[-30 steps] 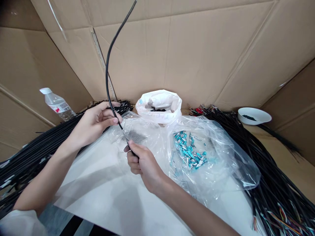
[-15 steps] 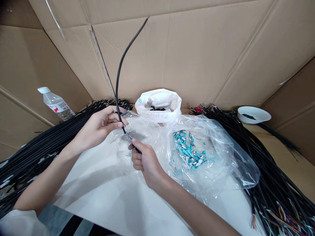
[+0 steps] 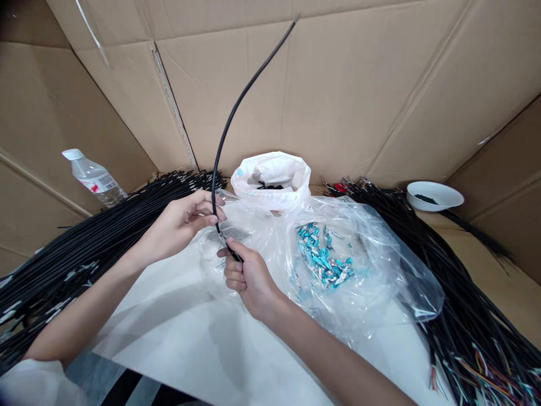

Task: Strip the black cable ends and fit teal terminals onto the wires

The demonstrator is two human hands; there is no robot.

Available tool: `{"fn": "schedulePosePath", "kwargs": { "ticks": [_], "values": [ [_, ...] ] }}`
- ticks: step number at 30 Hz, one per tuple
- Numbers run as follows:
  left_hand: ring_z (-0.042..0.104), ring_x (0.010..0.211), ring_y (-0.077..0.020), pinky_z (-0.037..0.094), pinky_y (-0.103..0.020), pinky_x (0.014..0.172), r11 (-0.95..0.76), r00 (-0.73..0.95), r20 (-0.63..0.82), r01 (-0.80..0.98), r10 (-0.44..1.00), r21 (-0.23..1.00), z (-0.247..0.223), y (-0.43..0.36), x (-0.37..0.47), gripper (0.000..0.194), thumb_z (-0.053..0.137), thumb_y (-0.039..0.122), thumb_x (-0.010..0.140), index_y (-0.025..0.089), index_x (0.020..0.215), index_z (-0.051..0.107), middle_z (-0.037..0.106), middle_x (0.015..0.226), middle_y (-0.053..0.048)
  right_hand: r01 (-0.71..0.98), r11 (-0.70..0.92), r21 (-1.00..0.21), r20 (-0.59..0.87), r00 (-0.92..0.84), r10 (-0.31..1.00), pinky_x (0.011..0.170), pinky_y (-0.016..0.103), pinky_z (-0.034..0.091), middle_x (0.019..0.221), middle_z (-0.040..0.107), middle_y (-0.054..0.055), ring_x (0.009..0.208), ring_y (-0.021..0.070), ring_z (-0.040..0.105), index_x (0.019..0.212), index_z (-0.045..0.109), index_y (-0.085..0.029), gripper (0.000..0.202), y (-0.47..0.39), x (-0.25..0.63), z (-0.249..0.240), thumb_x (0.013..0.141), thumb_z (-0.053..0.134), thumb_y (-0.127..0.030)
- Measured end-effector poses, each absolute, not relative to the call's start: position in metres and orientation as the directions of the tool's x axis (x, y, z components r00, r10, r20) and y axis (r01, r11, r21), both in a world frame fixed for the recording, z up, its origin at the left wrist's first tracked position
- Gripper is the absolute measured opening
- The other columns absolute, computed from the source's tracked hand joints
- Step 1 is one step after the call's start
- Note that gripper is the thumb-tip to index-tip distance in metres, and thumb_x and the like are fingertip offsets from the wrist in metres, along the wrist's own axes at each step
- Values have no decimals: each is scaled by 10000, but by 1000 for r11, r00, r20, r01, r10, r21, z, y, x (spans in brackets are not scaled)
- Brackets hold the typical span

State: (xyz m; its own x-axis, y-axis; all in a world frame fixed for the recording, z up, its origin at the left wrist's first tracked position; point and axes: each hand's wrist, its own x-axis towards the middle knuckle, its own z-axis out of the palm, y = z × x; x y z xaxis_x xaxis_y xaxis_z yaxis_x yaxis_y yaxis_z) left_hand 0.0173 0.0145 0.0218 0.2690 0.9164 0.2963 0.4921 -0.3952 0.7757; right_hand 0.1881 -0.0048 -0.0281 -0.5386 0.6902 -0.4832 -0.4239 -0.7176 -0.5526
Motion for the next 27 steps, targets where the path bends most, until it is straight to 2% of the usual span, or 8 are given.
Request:
{"fn": "schedulePosePath", "kwargs": {
  "ticks": [15,21,24,27],
  "values": [
    [697,892,-188,514,-308,803,-383,301,258,506,918,773,18,15,24,167,572,158,897,193,1056,611,751,937,-29,-479,-744,-466,-538,-513,668,321,129,79,440,175,-134,411,30,44,630,532,-141,391,1,184,-33,1000,522,-266],
    [702,906,-193,519,-314,836,-389,329,250,475,910,790,14,21,19,141,581,165,894,197,1028,612,750,939,-32,-504,-713,-488,-521,-486,701,315,128,88,435,165,-137,407,25,43,595,520,-144,405,-1,184,-35,976,568,-272],
    [690,875,-184,509,-292,794,-381,337,233,488,912,785,15,20,20,94,578,160,887,191,968,612,740,915,-28,-495,-718,-490,-524,-491,696,316,130,83,435,164,-137,403,27,45,613,537,-135,421,2,183,-36,1012,499,-263],
    [672,835,-176,495,-278,754,-371,321,226,528,920,764,18,19,22,60,576,157,877,184,915,614,723,883,-24,-482,-718,-501,-510,-506,696,319,134,82,441,171,-138,408,29,49,640,547,-134,385,6,182,-39,1002,520,-261]
  ]
}}
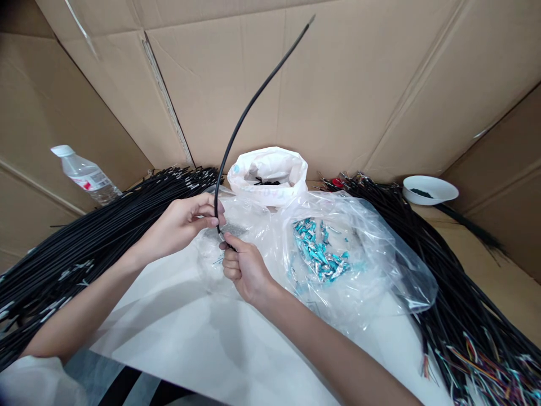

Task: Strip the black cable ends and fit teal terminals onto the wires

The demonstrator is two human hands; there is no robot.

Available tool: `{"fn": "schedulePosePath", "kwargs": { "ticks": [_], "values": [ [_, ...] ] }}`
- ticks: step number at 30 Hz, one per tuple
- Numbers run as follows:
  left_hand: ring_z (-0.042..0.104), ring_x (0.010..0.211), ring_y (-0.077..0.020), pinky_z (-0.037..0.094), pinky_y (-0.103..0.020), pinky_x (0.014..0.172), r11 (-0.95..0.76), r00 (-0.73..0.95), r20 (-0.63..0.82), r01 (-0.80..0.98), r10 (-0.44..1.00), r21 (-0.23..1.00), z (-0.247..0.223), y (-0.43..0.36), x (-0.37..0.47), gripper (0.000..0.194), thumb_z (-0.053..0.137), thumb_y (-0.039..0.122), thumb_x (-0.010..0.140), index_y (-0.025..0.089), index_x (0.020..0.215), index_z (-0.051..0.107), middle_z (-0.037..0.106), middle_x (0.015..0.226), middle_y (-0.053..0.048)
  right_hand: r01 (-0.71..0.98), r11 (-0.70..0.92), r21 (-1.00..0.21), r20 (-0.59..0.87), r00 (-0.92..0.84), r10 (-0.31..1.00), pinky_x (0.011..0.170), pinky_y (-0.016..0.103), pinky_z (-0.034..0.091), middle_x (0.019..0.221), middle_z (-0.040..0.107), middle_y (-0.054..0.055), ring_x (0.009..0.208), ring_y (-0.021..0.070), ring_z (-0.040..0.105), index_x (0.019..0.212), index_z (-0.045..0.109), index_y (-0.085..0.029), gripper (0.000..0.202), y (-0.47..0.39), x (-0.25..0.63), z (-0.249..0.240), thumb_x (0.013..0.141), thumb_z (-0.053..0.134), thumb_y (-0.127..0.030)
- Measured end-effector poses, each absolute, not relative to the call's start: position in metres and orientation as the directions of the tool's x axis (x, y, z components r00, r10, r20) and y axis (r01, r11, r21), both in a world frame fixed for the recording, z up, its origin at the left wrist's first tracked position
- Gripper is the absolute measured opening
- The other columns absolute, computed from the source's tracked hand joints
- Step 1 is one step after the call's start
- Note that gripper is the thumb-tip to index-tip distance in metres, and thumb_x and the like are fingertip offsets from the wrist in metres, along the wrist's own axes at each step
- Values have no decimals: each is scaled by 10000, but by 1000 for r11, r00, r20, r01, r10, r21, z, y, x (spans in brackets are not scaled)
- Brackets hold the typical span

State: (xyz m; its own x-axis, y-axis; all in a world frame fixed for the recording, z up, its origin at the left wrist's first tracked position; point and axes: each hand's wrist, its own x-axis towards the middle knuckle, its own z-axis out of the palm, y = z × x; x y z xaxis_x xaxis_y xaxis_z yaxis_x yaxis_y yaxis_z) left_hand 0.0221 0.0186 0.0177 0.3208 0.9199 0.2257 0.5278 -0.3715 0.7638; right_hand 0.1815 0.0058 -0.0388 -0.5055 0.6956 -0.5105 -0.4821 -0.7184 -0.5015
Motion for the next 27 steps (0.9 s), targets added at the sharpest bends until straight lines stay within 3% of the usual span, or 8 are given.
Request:
{"fn": "schedulePosePath", "kwargs": {
  "ticks": [8,14,21,27],
  "values": [
    [676,827,-172,496,-269,754,-373,314,229,550,922,747,16,22,20,87,567,145,866,188,929,610,722,867,-16,-470,-681,-562,-493,-471,731,324,141,84,451,150,-141,417,25,45,599,502,-162,378,6,182,-45,894,683,-313],
    [703,884,-190,505,-264,752,-372,353,202,525,913,765,12,25,21,44,568,169,864,186,888,601,720,881,-23,-449,-720,-530,-532,-486,694,321,130,76,439,164,-138,409,29,45,625,520,-150,377,11,181,-46,978,551,-281],
    [706,866,-186,515,-267,763,-397,341,231,580,911,711,10,29,21,63,551,181,876,189,908,605,718,872,-22,-480,-685,-549,-530,-434,728,326,144,79,441,159,-138,409,27,46,584,486,-161,404,8,179,-47,966,563,-267],
    [708,880,-193,512,-268,757,-403,391,204,540,898,739,8,30,22,66,555,166,871,184,906,608,710,887,-29,-477,-683,-553,-532,-428,730,326,149,77,443,155,-139,415,31,37,595,492,-166,372,9,178,-49,936,594,-274]
  ]
}}
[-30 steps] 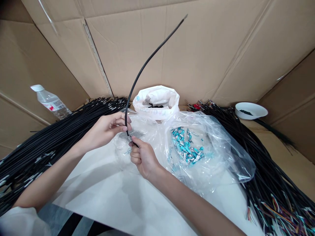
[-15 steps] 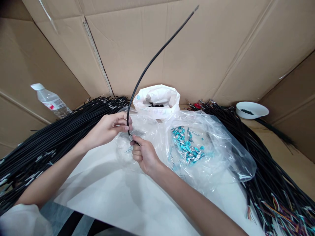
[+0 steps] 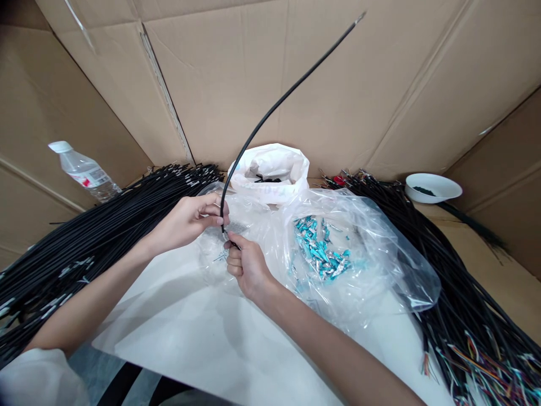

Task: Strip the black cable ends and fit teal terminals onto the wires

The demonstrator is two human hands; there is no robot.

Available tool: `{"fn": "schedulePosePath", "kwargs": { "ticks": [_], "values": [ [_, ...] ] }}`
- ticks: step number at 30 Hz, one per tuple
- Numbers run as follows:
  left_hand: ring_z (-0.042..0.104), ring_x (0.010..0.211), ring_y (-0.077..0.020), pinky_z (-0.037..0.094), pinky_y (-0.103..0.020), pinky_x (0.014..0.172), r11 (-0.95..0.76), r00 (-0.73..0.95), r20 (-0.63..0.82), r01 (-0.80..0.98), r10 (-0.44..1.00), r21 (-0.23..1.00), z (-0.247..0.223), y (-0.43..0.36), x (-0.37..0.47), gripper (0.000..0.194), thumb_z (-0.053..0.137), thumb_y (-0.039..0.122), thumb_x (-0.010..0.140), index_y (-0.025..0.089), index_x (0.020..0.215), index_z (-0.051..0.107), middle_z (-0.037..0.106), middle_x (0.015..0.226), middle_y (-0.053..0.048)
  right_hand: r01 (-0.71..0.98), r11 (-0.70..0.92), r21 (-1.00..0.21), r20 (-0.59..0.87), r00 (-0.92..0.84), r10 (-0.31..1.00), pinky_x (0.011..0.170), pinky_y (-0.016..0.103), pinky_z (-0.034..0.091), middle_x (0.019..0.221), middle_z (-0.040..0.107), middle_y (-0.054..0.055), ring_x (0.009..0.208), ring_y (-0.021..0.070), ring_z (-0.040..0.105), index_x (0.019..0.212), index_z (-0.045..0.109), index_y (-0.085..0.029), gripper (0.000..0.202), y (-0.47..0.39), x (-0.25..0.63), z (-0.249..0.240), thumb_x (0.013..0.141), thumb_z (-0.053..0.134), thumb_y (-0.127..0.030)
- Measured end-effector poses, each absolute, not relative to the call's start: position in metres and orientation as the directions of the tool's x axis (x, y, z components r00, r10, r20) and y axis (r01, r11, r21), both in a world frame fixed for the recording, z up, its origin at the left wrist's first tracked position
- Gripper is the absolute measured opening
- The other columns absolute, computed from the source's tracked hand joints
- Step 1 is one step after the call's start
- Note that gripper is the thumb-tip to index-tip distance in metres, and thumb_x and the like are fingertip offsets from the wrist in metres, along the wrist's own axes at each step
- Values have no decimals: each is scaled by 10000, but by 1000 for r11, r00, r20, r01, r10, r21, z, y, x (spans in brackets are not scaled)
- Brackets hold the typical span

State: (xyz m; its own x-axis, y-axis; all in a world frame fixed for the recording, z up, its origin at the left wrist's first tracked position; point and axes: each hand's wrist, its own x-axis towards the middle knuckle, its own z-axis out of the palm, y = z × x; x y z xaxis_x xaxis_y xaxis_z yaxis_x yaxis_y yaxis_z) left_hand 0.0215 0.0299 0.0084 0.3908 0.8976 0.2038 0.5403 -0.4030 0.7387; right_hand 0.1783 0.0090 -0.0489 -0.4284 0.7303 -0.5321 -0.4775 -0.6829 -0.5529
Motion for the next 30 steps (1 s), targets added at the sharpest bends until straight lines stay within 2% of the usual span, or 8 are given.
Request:
{"fn": "schedulePosePath", "kwargs": {
  "ticks": [5,10,16,21,30],
  "values": [
    [714,864,-189,498,-257,724,-392,348,221,564,911,727,8,31,21,51,561,172,869,188,890,604,720,860,-21,-470,-664,-582,-500,-436,748,333,152,75,454,139,-139,418,33,44,608,496,-173,355,12,179,-52,897,651,-310],
    [719,896,-201,504,-269,758,-382,349,215,532,912,755,5,35,20,44,588,194,859,191,897,611,731,883,-28,-456,-664,-593,-497,-442,747,330,158,83,452,144,-134,414,35,52,598,477,-182,361,11,181,-55,881,662,-307],
    [703,861,-188,505,-265,754,-390,364,223,493,904,778,3,37,19,48,601,186,846,182,892,616,718,866,-30,-456,-681,-573,-514,-448,732,317,145,94,430,164,-135,410,37,46,609,502,-164,357,12,181,-51,927,599,-296],
    [701,869,-186,502,-266,762,-387,358,221,503,907,772,3,37,19,54,594,172,849,186,897,616,722,870,-26,-467,-664,-584,-497,-441,747,325,147,85,428,171,-143,408,30,52,622,490,-175,342,13,179,-54,891,661,-299],
    [705,880,-188,492,-256,751,-375,369,204,486,907,789,1,38,20,53,605,172,849,178,900,618,734,882,-27,-453,-673,-585,-515,-434,739,330,152,83,436,174,-133,403,30,59,596,506,-157,396,14,179,-51,975,538,-266]
  ]
}}
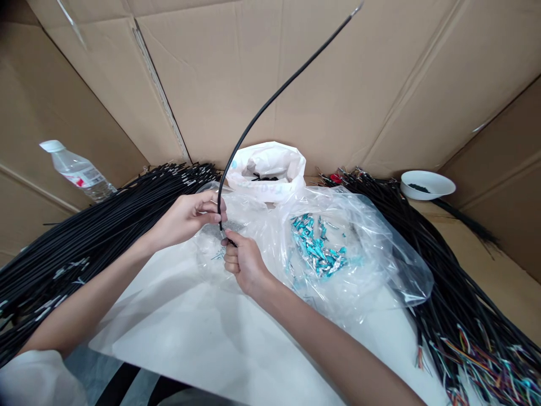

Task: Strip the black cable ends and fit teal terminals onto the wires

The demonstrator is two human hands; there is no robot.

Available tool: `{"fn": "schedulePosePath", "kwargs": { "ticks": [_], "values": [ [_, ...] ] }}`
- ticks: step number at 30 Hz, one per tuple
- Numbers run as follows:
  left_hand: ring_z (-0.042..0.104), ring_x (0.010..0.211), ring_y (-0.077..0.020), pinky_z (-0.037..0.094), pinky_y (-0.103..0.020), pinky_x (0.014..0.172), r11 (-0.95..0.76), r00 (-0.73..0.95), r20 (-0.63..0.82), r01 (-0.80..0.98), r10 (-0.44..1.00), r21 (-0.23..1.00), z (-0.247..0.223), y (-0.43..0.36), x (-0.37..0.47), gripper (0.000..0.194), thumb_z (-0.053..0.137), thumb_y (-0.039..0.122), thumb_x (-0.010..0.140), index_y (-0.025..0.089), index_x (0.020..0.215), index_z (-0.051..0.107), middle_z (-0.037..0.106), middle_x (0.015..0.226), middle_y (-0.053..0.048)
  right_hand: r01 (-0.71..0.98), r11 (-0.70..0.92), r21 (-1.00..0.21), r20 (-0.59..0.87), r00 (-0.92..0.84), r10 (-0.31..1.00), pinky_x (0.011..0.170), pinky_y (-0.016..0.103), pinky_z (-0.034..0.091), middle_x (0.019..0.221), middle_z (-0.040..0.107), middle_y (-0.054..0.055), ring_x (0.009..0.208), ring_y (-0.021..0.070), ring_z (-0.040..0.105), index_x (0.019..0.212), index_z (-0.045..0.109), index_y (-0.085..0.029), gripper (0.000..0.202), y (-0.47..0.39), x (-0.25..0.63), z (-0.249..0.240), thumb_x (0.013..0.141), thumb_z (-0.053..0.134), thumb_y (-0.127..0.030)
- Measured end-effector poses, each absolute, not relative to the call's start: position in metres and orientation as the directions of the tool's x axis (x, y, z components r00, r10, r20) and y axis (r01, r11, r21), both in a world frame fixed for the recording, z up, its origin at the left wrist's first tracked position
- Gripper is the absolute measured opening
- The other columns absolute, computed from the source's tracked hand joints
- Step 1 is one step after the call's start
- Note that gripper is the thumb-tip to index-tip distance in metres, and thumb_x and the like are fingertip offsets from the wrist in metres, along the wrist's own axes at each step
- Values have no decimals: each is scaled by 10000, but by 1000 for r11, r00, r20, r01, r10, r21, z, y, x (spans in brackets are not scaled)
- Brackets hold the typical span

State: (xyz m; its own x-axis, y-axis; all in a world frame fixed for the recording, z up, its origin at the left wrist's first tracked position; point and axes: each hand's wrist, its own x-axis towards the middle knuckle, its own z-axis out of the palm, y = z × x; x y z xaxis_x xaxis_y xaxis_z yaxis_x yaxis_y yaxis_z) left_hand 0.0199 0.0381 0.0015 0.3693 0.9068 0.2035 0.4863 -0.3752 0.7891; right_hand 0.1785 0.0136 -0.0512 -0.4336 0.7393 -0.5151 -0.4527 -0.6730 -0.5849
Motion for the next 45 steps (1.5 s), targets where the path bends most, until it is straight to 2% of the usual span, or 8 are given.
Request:
{"fn": "schedulePosePath", "kwargs": {
  "ticks": [8,15,21,32,36,45],
  "values": [
    [704,873,-183,492,-263,773,-377,364,211,482,907,791,0,41,17,64,621,175,851,180,914,632,740,892,-25,-458,-644,-613,-534,-360,765,328,149,82,418,151,-133,392,28,53,546,466,-159,464,10,178,-49,1004,480,-233],
    [689,841,-176,490,-265,755,-382,386,215,431,897,818,-1,43,17,64,633,191,850,179,911,622,726,872,-23,-446,-663,-601,-520,-412,748,335,157,67,435,160,-133,412,36,44,572,483,-163,440,12,178,-47,999,494,-270],
    [693,836,-176,498,-273,767,-395,360,242,453,901,799,-4,46,16,60,630,182,844,178,903,631,730,856,-22,-458,-643,-614,-518,-381,766,344,160,63,417,172,-135,407,32,43,567,463,-167,433,11,179,-49,995,495,-221],
    [678,831,-171,487,-276,756,-402,329,276,425,903,811,-8,49,16,70,635,184,851,185,918,615,738,856,-17,-479,-605,-636,-492,-352,796,352,166,67,428,163,-133,412,36,51,567,460,-171,428,11,179,-50,990,493,-236],
    [668,795,-169,493,-291,755,-374,330,259,359,908,855,-9,53,13,90,660,189,833,180,900,601,742,848,-25,-486,-592,-643,-479,-348,806,357,171,67,434,162,-134,415,37,52,579,467,-168,425,8,180,-48,996,489,-252],
    [681,817,-171,506,-285,758,-315,320,204,349,925,883,-4,54,9,153,683,202,815,176,948,614,746,874,-28,-510,-610,-607,-502,-348,791,349,160,80,453,183,-131,410,39,68,622,486,-168,396,6,182,-42,995,487,-303]
  ]
}}
